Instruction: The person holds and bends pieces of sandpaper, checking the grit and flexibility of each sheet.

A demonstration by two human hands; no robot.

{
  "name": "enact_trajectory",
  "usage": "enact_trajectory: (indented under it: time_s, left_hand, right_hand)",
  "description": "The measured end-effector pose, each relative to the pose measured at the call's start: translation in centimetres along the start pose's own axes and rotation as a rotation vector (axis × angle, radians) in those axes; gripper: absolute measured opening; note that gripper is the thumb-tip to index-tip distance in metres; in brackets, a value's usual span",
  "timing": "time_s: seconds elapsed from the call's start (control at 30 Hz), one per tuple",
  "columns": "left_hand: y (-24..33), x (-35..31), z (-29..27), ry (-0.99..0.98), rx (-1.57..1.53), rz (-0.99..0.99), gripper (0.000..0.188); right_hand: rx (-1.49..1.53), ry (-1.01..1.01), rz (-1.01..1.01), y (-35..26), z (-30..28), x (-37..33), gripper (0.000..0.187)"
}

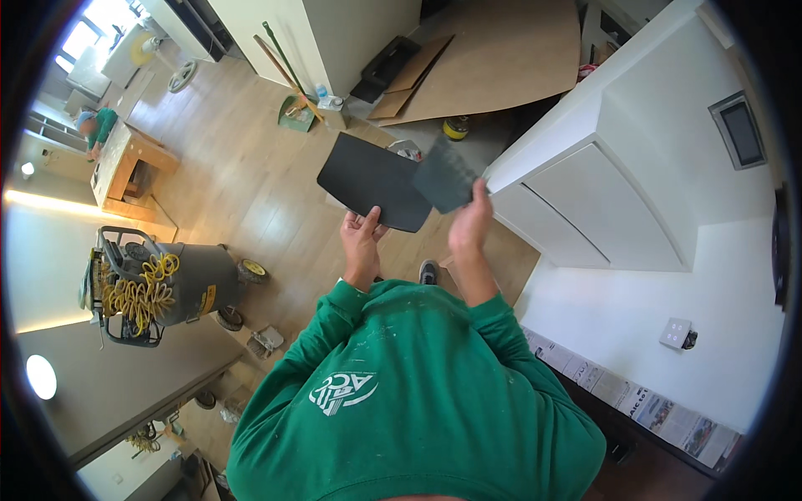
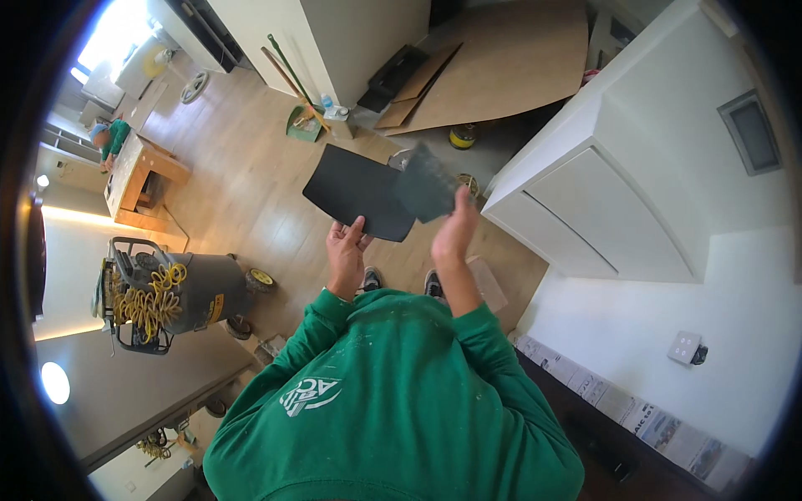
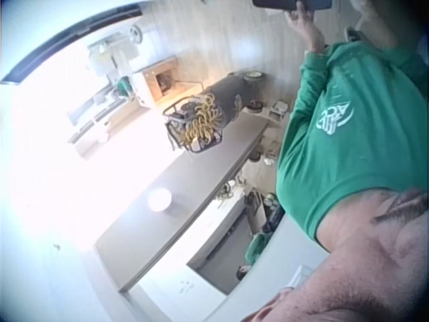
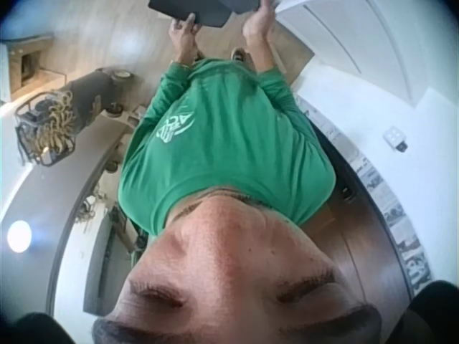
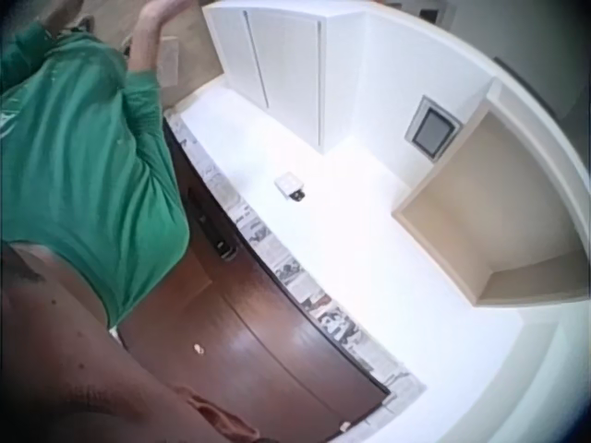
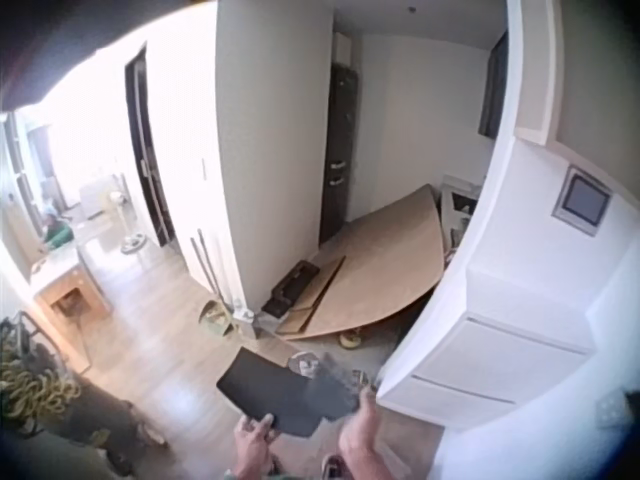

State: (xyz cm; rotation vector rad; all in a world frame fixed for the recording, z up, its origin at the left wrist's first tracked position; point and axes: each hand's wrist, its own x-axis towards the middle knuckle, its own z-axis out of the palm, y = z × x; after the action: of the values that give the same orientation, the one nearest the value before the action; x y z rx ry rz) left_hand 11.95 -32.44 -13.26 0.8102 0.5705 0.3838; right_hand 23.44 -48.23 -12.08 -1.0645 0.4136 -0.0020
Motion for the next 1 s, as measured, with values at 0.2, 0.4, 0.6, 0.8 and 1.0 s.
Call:
enact_trajectory:
  time_s: [0.2, 0.4, 0.6, 0.8, 1.0]
  left_hand:
    - [1.3, 1.4, -2.5, 0.118, -0.166, -0.033, 0.020]
    - [2.0, 0.2, -0.1, 0.131, -0.158, -0.011, 0.021]
    - [0.5, -2.7, 0.2, 0.056, 0.059, -0.015, 0.023]
    - [1.4, -3.8, 0.7, -0.041, 0.105, 0.011, 0.023]
    - [2.4, -4.5, 1.9, -0.035, 0.188, 0.048, 0.021]
  right_hand:
    - [-0.089, -0.244, 0.047, -3.9, -5.4, -0.4, 0.025]
    - [-0.407, -0.444, 0.013, -1.5, -5.6, -0.8, 0.032]
    - [-0.473, -0.254, -0.336, -1.7, -2.4, -0.4, 0.031]
    - [-0.478, -0.289, -0.387, -1.5, -3.1, 0.4, 0.023]
    - [-0.439, -0.337, -0.456, -2.4, -2.7, -0.1, 0.017]
